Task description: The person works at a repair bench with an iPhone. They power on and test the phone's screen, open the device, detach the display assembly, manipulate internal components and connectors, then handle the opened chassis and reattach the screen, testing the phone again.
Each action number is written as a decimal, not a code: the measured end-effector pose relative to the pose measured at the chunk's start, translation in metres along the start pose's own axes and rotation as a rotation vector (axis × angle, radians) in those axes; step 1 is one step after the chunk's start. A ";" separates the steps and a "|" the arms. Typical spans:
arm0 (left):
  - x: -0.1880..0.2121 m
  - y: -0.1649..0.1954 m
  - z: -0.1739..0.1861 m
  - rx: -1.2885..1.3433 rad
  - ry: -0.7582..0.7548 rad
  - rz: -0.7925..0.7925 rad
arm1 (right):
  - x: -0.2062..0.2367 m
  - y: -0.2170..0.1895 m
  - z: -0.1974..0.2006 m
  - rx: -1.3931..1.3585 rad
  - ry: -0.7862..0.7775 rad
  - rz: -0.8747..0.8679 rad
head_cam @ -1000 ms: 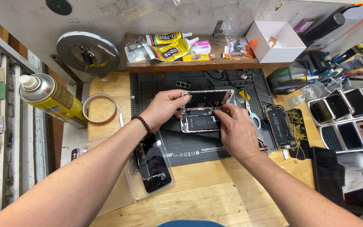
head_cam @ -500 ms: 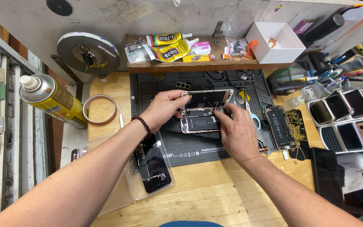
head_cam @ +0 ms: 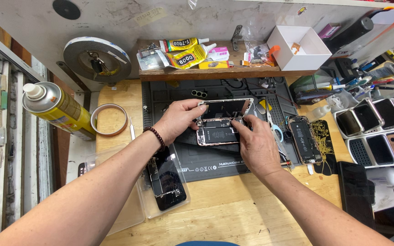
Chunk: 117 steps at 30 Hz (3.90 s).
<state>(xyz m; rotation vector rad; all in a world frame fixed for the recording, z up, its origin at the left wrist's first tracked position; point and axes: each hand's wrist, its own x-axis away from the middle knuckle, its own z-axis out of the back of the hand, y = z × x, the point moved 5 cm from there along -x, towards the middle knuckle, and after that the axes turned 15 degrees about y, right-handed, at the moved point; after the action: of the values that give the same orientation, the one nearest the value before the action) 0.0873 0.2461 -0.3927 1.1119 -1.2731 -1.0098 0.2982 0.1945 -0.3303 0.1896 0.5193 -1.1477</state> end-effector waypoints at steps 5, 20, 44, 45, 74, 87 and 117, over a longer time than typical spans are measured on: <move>0.000 0.001 0.001 0.007 -0.010 -0.005 | -0.002 0.000 0.003 0.006 -0.023 -0.013; 0.003 0.008 0.001 -0.022 -0.002 0.018 | -0.023 -0.010 0.017 0.005 -0.043 0.198; -0.002 -0.001 -0.009 0.011 -0.020 0.008 | -0.009 0.011 0.013 -0.205 0.025 -0.057; -0.002 -0.001 -0.009 0.010 -0.017 0.016 | -0.010 0.009 0.011 -0.194 0.011 -0.043; -0.003 -0.005 -0.023 0.039 -0.027 0.028 | -0.005 0.075 -0.026 -0.713 -0.134 -0.941; 0.001 0.001 -0.016 -0.006 -0.016 0.039 | -0.020 0.014 0.027 -0.099 -0.033 -0.235; 0.009 0.010 -0.009 0.033 -0.013 0.059 | -0.008 0.021 0.009 -0.149 -0.138 -0.161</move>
<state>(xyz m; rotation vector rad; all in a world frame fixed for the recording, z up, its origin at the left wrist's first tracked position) 0.0962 0.2401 -0.3808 1.0885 -1.3303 -0.9567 0.3173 0.2060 -0.3206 -0.0606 0.5019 -1.2632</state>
